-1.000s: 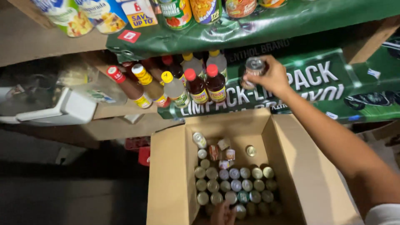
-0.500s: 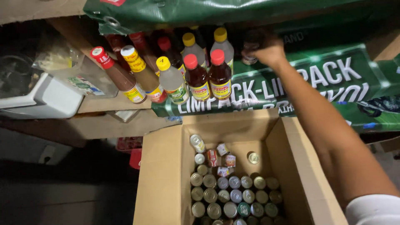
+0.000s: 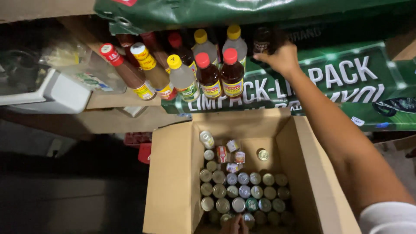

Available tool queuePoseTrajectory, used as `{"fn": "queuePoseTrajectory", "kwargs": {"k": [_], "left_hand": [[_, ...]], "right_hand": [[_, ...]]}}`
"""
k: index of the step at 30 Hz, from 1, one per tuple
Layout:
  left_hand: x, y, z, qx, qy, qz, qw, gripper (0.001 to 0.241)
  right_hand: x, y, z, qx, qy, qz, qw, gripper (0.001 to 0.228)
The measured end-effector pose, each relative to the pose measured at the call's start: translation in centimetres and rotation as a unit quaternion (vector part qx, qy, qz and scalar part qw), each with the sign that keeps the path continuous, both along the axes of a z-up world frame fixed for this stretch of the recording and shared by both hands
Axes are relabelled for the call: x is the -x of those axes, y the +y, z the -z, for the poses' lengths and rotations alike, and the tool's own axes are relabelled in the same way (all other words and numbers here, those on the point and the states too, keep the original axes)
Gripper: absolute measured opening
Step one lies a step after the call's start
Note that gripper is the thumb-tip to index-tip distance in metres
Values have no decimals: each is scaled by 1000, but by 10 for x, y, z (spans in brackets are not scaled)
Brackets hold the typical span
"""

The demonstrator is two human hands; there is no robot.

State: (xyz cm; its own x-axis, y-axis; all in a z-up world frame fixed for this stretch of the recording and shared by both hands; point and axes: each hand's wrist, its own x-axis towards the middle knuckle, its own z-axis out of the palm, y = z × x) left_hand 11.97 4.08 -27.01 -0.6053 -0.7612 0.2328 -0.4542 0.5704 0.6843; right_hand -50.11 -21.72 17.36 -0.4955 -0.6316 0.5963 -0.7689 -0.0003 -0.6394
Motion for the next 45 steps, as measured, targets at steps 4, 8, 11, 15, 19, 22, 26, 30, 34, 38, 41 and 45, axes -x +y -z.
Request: {"fn": "queuePoseTrajectory", "kwargs": {"k": [4, 8, 11, 15, 19, 22, 26, 30, 34, 38, 41, 45], "left_hand": [[71, -29, -177, 13, -48, -35, 998, 37], [85, -38, -288, -122, -201, -8, 972, 47], [89, -49, -307, -146, -199, 10, 969, 45], [98, -76, -302, -191, -23, 13, 981, 34], [108, -120, -281, -56, -102, 48, 992, 34], [119, -159, -255, -1, -215, 51, 975, 39], [144, -200, -226, 7, -360, 21, 933, 45], [162, -214, -241, -34, -431, 15, 902, 62], [171, -218, -237, -81, -512, 5, 855, 81], [164, -218, -210, -74, -530, 1, 845, 86], [166, -214, -231, -60, -529, 20, 846, 84], [160, -214, -239, -49, -509, 35, 859, 79]], "right_hand": [[-45, 54, 3, -9, -27, 56, 998, 63], [-119, 140, 15, 44, -113, -11, 993, 33], [-171, 218, 55, -31, -141, -22, 989, 27], [-244, 295, 68, -151, -183, 9, 971, 24], [-290, 353, 85, -277, -189, 7, 942, 31], [-311, 380, 109, -312, -126, -11, 942, 32], [-319, 385, 126, -333, -26, 0, 943, 23], [-320, 376, 109, -329, -51, 16, 943, 31], [-322, 374, 107, -343, -38, 20, 938, 28], [-322, 376, 112, -337, -25, 14, 941, 26], [-323, 378, 118, -343, -36, 18, 939, 29], [-323, 380, 117, -347, -51, 20, 936, 28]]}}
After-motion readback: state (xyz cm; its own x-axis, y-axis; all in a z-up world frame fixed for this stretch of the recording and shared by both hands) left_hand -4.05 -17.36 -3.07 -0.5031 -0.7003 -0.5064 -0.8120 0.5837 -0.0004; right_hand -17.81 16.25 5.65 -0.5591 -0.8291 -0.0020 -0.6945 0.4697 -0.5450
